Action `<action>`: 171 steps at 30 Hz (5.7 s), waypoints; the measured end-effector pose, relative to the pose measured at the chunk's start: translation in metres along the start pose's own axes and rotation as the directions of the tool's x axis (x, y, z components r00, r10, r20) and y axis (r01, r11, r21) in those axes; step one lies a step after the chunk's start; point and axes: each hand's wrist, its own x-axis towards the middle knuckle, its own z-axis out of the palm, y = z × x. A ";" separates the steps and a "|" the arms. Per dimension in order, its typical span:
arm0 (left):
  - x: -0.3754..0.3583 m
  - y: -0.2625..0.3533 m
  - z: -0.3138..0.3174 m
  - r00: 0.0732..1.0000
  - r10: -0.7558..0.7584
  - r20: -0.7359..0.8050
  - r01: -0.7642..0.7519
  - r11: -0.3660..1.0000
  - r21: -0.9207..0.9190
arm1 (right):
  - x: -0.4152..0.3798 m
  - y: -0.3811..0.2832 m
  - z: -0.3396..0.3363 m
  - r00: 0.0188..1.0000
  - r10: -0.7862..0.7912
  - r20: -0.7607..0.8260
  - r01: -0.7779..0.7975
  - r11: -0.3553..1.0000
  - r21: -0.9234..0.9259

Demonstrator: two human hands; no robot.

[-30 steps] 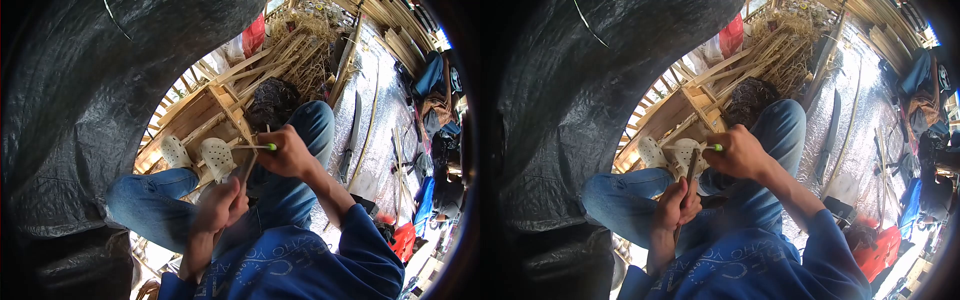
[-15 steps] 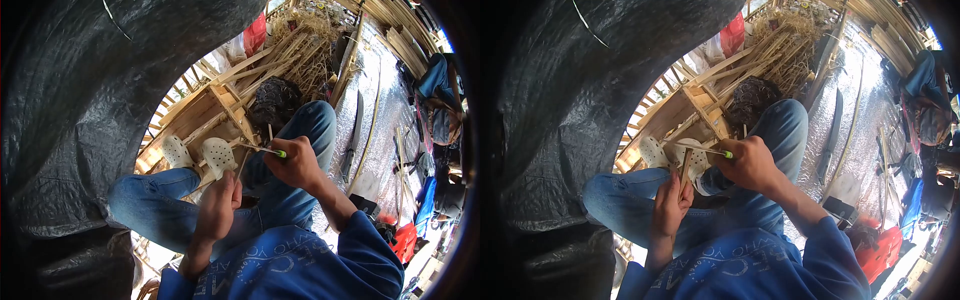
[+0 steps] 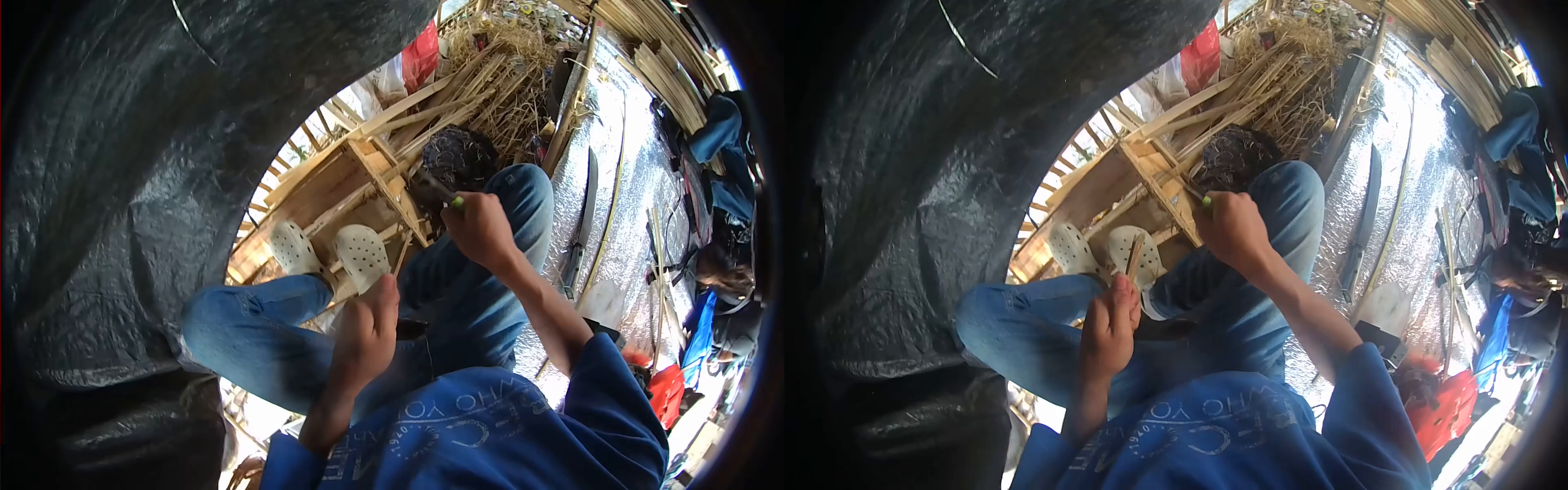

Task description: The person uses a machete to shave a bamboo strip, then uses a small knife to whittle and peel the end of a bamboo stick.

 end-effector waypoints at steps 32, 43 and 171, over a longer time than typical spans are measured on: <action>0.008 0.014 0.014 0.981 0.156 -0.118 -0.101 0.918 0.383 | -0.071 -0.084 -0.049 0.976 -0.111 0.188 0.114 0.993 -0.007; 0.015 0.004 0.016 0.987 0.117 -0.107 -0.085 0.960 0.266 | -0.076 -0.067 -0.041 0.979 -0.132 0.154 0.143 0.987 -0.068; -0.005 0.014 0.016 0.963 -0.021 0.269 0.151 0.868 -0.472 | -0.017 0.008 0.011 0.711 -0.642 -0.286 0.682 0.532 0.502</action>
